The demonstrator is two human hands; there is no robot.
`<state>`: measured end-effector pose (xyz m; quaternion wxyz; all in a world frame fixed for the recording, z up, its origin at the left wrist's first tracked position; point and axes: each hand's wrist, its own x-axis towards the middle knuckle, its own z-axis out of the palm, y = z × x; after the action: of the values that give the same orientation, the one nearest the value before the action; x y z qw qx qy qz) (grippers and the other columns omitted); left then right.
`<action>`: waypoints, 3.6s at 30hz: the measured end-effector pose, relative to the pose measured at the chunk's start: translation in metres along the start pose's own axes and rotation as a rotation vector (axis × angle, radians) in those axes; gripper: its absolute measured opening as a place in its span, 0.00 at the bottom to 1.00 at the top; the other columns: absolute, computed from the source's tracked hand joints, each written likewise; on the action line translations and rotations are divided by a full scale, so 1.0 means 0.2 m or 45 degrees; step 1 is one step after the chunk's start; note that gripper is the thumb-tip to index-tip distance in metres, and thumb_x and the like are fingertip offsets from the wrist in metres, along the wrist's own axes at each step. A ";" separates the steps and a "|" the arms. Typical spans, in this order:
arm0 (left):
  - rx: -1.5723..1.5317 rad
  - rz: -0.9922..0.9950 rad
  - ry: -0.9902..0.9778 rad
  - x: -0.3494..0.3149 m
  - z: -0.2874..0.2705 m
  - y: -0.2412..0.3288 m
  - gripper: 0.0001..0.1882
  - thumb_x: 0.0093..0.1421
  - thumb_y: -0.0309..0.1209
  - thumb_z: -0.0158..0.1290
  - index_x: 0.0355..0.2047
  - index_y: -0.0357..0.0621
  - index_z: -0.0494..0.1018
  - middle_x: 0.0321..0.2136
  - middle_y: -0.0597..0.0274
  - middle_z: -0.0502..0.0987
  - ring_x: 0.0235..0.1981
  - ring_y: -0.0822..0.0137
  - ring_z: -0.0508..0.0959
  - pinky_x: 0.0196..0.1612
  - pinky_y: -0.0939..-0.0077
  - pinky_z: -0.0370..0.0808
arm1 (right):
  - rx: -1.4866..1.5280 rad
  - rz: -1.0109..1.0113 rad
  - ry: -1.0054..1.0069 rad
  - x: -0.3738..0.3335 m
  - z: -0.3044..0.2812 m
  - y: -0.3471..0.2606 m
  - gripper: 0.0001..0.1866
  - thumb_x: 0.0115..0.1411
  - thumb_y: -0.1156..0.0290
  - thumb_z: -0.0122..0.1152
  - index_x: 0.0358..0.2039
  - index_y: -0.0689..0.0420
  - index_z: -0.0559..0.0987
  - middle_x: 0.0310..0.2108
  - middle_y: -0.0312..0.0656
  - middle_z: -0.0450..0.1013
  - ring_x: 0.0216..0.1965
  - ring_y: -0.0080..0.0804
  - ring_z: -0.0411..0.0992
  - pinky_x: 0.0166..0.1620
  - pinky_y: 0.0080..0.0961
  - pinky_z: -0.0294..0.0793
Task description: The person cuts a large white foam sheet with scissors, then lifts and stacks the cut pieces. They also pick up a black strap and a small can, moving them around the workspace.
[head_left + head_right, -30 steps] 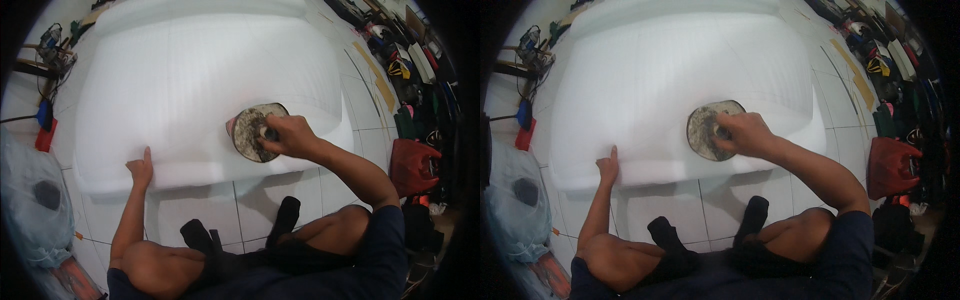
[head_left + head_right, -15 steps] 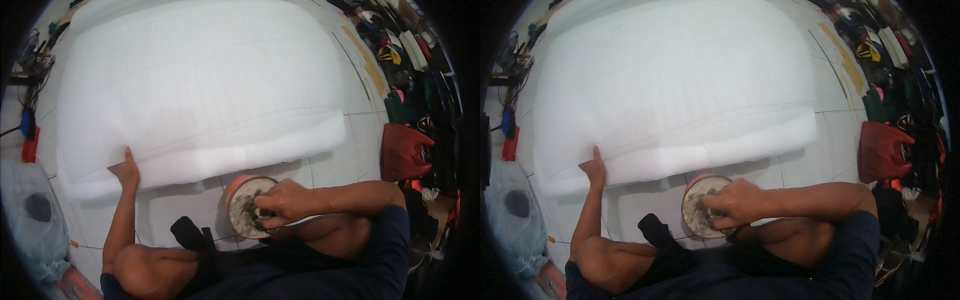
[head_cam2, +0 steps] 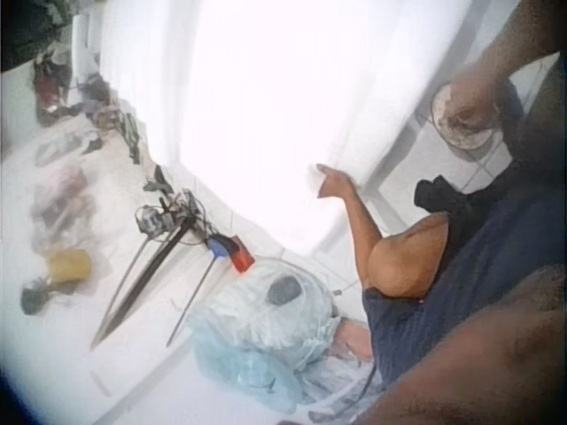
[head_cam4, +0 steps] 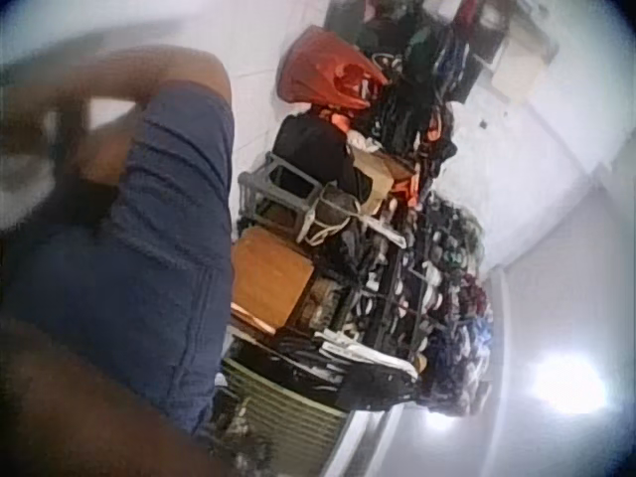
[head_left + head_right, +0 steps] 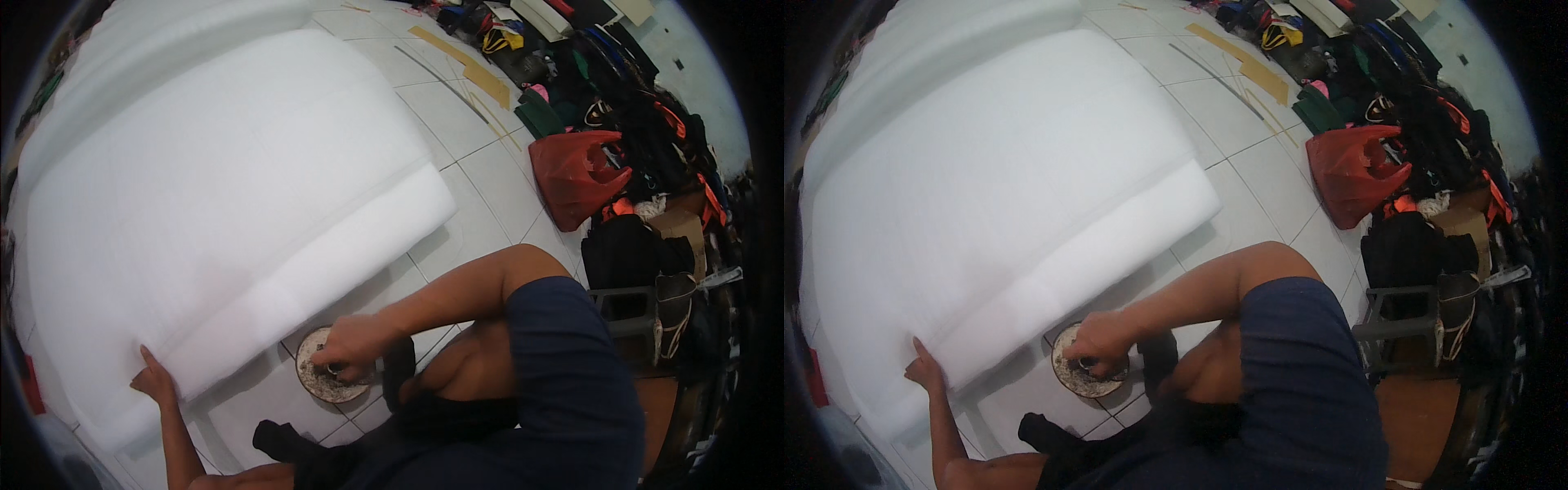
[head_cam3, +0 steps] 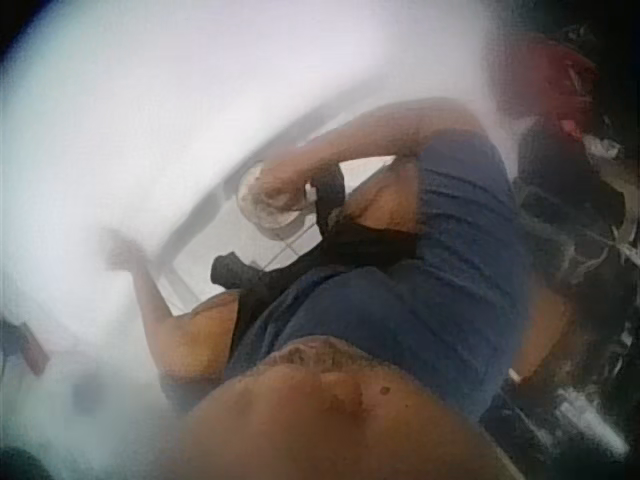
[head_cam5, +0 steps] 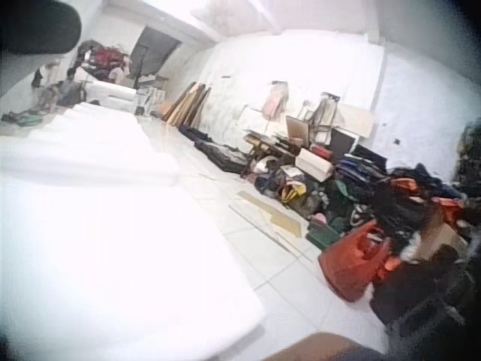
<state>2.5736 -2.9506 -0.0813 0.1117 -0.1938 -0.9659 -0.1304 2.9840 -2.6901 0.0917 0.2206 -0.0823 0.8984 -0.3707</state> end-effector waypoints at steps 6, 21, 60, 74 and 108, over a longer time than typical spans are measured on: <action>-0.273 0.083 0.295 0.03 0.06 -0.19 0.45 0.65 0.60 0.40 0.11 0.24 0.72 0.09 0.44 0.71 0.14 0.52 0.71 0.31 0.55 0.71 | 0.368 0.785 0.431 -0.24 -0.42 0.50 0.25 0.57 0.49 0.63 0.40 0.60 0.78 0.35 0.46 0.76 0.37 0.38 0.74 0.41 0.35 0.73; -0.158 -0.249 -0.406 0.04 -0.22 0.13 0.51 0.61 0.68 0.35 0.26 0.19 0.77 0.26 0.31 0.78 0.31 0.39 0.79 0.46 0.51 0.72 | -0.351 1.766 0.710 -0.79 -0.30 1.00 0.42 0.59 0.34 0.48 0.67 0.45 0.58 0.68 0.47 0.51 0.67 0.45 0.55 0.63 0.43 0.63; -0.307 0.142 -0.041 -0.04 -0.15 0.11 0.34 0.68 0.52 0.39 0.45 0.25 0.75 0.53 0.45 0.74 0.59 0.48 0.64 0.65 0.57 0.46 | -0.079 0.900 -0.249 -0.13 0.61 0.33 0.17 0.50 0.58 0.61 0.38 0.53 0.79 0.35 0.46 0.79 0.42 0.44 0.78 0.45 0.46 0.71; -0.221 0.153 -0.087 -0.02 -0.19 0.10 0.31 0.68 0.49 0.42 0.45 0.26 0.75 0.54 0.47 0.73 0.59 0.50 0.65 0.63 0.58 0.48 | -0.127 0.880 -0.372 -0.10 0.58 0.33 0.19 0.49 0.52 0.60 0.34 0.53 0.81 0.35 0.50 0.79 0.39 0.48 0.78 0.42 0.47 0.75; -1.722 -0.439 -0.505 0.15 -0.16 -0.67 0.22 0.59 0.39 0.51 0.45 0.32 0.73 0.43 0.55 0.74 0.45 0.62 0.73 0.52 0.66 0.69 | 0.254 1.746 2.170 -0.77 -0.09 1.17 0.23 0.55 0.54 0.62 0.44 0.58 0.78 0.42 0.47 0.75 0.46 0.41 0.72 0.50 0.39 0.69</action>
<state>2.4981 -3.0698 -0.0714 -0.2321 -0.0855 -0.6929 -0.6773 3.1160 -2.4651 -0.0107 -0.3075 0.7360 0.5770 -0.1755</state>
